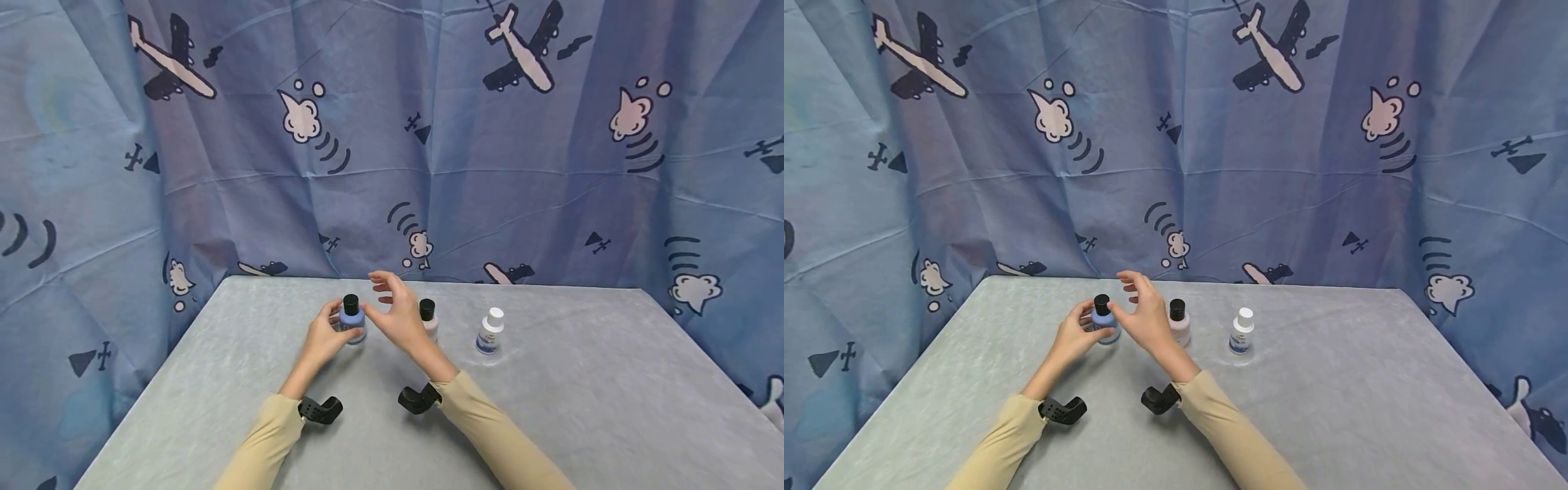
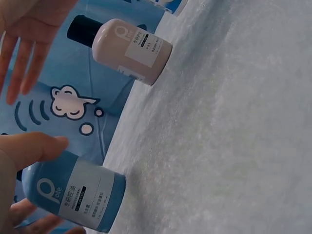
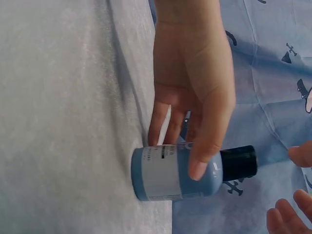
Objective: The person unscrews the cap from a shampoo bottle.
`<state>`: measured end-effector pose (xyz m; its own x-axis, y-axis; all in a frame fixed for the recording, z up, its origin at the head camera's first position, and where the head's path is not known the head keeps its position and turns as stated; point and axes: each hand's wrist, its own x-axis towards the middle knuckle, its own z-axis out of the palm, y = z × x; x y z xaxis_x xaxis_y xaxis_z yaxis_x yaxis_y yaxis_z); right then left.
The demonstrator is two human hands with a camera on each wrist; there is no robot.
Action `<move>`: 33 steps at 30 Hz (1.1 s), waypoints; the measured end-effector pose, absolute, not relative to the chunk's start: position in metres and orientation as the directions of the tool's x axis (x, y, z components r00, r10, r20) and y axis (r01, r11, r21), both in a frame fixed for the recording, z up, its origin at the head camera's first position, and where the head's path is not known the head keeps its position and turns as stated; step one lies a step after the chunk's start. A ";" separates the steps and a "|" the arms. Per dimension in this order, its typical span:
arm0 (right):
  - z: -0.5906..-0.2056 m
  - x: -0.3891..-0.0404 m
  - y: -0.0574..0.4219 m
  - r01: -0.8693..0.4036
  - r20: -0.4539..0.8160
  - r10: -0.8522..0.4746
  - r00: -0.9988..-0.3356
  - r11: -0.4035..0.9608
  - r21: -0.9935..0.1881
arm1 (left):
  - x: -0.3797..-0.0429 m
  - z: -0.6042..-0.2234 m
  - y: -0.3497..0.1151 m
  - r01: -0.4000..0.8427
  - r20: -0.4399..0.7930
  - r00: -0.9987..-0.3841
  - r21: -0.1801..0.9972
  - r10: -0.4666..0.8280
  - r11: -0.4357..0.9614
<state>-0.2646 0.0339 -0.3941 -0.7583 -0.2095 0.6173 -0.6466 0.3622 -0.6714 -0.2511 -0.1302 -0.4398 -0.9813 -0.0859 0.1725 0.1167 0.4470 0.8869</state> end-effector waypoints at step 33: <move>-0.412 -0.271 0.019 -0.549 0.506 -0.213 -0.836 0.350 -0.759 | -0.250 -0.447 -0.115 0.155 0.289 -0.931 0.866 -0.223 0.474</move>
<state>-0.2714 0.0192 -0.4124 -0.8359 -0.2133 0.5058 -0.5487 0.3504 -0.7590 -0.2500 -0.1148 -0.4475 -0.9310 -0.2229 0.2890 0.1553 0.4745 0.8664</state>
